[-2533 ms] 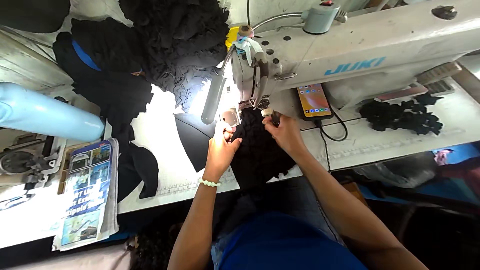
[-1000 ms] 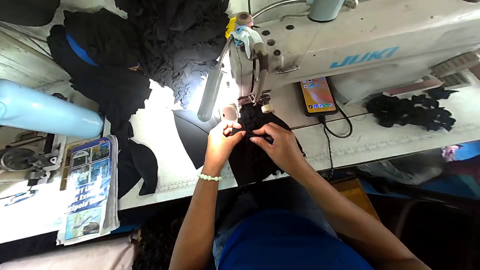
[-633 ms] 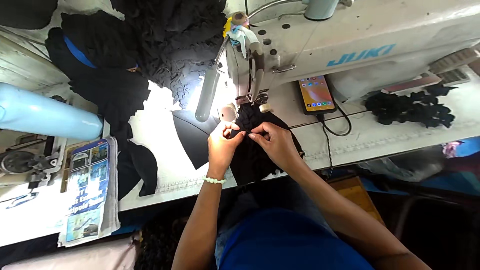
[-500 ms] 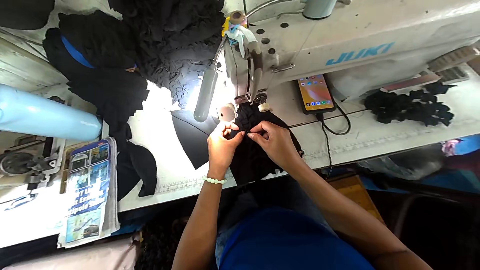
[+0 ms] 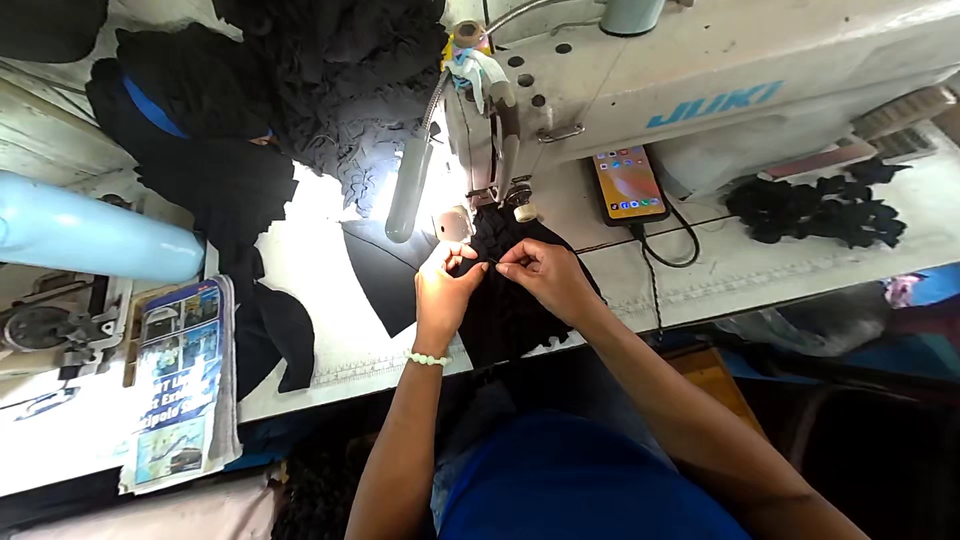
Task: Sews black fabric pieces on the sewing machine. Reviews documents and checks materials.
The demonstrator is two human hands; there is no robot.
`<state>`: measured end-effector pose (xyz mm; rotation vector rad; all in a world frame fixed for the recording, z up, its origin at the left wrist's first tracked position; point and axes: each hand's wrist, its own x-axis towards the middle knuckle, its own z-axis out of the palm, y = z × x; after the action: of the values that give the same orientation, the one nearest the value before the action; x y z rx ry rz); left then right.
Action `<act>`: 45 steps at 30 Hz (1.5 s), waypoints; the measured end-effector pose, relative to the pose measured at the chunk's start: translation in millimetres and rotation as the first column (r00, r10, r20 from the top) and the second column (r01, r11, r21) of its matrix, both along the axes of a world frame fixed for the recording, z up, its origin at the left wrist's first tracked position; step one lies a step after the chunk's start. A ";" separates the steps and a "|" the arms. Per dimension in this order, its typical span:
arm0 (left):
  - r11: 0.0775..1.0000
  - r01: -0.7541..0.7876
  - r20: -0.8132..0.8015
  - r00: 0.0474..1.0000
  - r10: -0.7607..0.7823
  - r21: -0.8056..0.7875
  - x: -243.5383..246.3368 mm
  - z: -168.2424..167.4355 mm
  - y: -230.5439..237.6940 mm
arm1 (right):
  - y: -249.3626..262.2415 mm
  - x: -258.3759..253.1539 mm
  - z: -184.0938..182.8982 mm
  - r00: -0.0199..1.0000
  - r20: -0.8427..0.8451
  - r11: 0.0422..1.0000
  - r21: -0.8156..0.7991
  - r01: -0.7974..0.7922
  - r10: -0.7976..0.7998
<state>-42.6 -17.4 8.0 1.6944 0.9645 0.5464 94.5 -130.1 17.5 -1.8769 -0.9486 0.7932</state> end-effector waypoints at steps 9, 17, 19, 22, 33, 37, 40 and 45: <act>1.000 0.015 -0.027 1.000 -0.015 -0.027 0.3 2.3 0.3 | 2.3 7.4 -1.2 0.943 0.329 0.975 0.222 -0.031 -0.045; 0.998 0.024 -0.014 1.000 -0.024 -0.061 -0.2 2.7 1.0 | 20.9 2.7 -6.3 0.948 0.313 0.982 0.149 -0.114 0.063; 0.998 0.026 -0.020 0.999 -0.027 -0.061 0.1 3.2 1.4 | 20.6 3.9 -6.5 0.969 0.238 0.985 0.137 -0.106 0.071; 0.998 0.015 -0.030 0.999 -0.016 -0.055 0.8 4.0 1.3 | 17.5 10.0 -6.9 0.986 0.159 0.983 0.167 -0.078 0.051; 0.999 -0.024 -0.038 0.999 0.023 -0.022 2.8 1.6 -1.3 | 23.4 0.4 -14.6 0.881 0.473 0.961 0.248 -0.124 -0.008; 0.999 -0.028 -0.036 0.999 0.026 -0.043 3.0 3.0 -0.6 | 22.4 7.2 -8.0 0.983 0.180 0.986 0.162 -0.044 0.014; 0.998 -0.036 -0.021 0.999 0.035 -0.060 3.4 2.8 -0.9 | 19.9 14.0 -10.9 1.000 -0.017 0.993 0.115 -0.010 0.012; 0.997 -0.017 0.020 1.000 0.018 -0.074 3.9 0.6 -0.5 | 17.7 16.9 -7.2 0.840 -0.541 0.975 0.207 0.078 0.047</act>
<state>-38.7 -18.0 8.6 1.6127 0.9738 0.5326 111.4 -112.4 10.3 -1.3477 -0.6234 1.0879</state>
